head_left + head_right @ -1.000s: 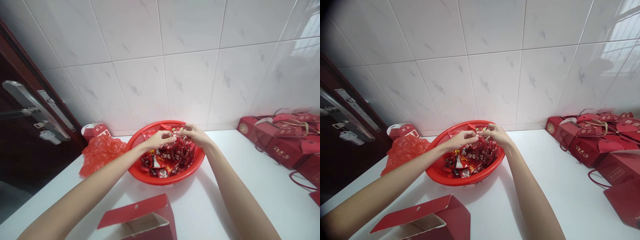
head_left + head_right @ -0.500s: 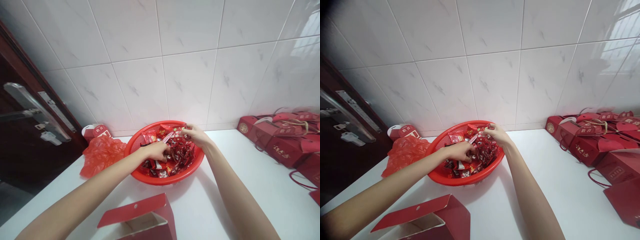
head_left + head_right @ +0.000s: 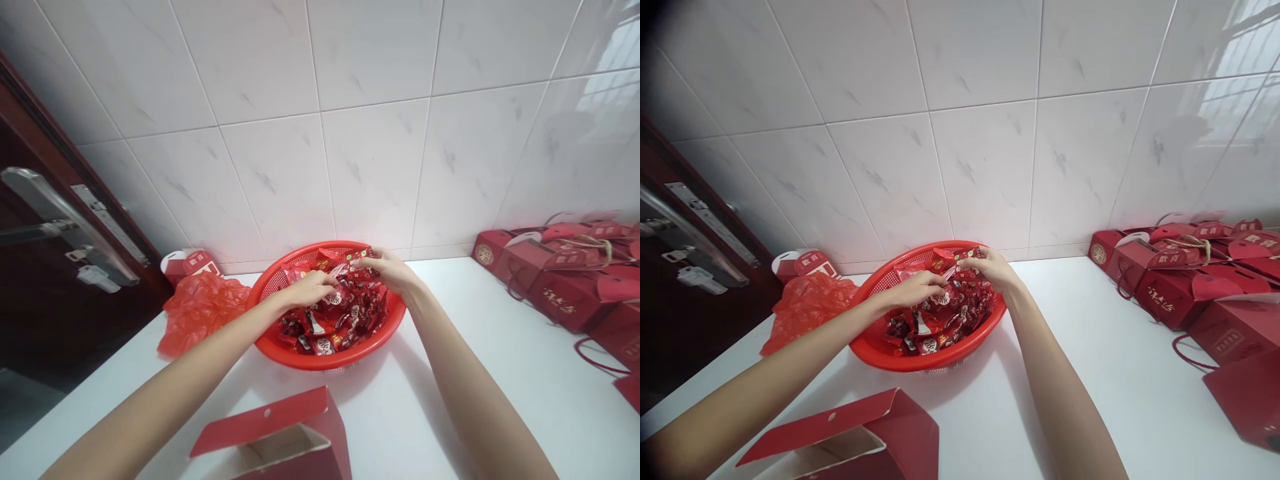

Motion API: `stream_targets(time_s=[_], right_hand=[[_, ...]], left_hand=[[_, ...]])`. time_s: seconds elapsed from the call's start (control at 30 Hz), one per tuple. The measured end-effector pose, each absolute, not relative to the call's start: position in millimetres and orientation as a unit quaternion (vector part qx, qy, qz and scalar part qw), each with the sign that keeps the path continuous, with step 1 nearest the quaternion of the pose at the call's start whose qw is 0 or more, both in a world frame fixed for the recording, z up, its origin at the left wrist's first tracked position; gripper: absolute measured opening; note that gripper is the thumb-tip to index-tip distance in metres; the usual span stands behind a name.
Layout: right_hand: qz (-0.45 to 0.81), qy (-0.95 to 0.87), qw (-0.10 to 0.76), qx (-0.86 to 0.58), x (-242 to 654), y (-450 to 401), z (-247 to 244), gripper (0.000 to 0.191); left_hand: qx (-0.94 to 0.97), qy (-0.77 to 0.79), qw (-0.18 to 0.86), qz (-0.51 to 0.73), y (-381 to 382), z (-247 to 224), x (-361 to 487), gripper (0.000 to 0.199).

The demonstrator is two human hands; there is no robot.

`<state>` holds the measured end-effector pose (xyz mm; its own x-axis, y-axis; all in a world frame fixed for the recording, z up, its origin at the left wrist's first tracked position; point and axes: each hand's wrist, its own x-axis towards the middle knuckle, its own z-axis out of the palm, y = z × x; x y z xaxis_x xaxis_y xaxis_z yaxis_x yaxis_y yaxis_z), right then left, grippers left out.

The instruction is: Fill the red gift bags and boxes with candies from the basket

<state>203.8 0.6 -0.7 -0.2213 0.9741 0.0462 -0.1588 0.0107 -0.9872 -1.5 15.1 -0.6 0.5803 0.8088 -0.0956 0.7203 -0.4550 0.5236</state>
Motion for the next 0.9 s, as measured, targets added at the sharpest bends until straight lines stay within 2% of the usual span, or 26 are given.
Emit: stream_targets(time_s=[0.13,0.3,0.5,0.67,0.77,0.9], right_hand=[[0.589,-0.517,0.486,-0.386,203,2,-2,0.021],[0.586,-0.513,0.489,-0.394,203,2,-2,0.018],[0.605,-0.500,0.483,-0.388,204,1,-2,0.019],[0.609,-0.498,0.487,-0.379,204,2,-4,0.019],[0.603,-0.501,0.492,-0.380,204,2,-4,0.018],[0.600,-0.504,0.488,-0.385,204,1,-3,0.018]], left_hand=[[0.847,0.463,0.244,0.089,15,0,-4,0.023],[0.852,0.515,0.097,0.025,13,2,-4,0.031],[0.892,0.450,0.024,0.046,12,-1,0,0.027],[0.928,0.355,0.104,0.055,14,-6,-1,0.022],[0.932,0.330,0.149,0.009,10,-7,2,0.019],[0.919,0.355,0.148,-0.082,4,-11,8,0.033]])
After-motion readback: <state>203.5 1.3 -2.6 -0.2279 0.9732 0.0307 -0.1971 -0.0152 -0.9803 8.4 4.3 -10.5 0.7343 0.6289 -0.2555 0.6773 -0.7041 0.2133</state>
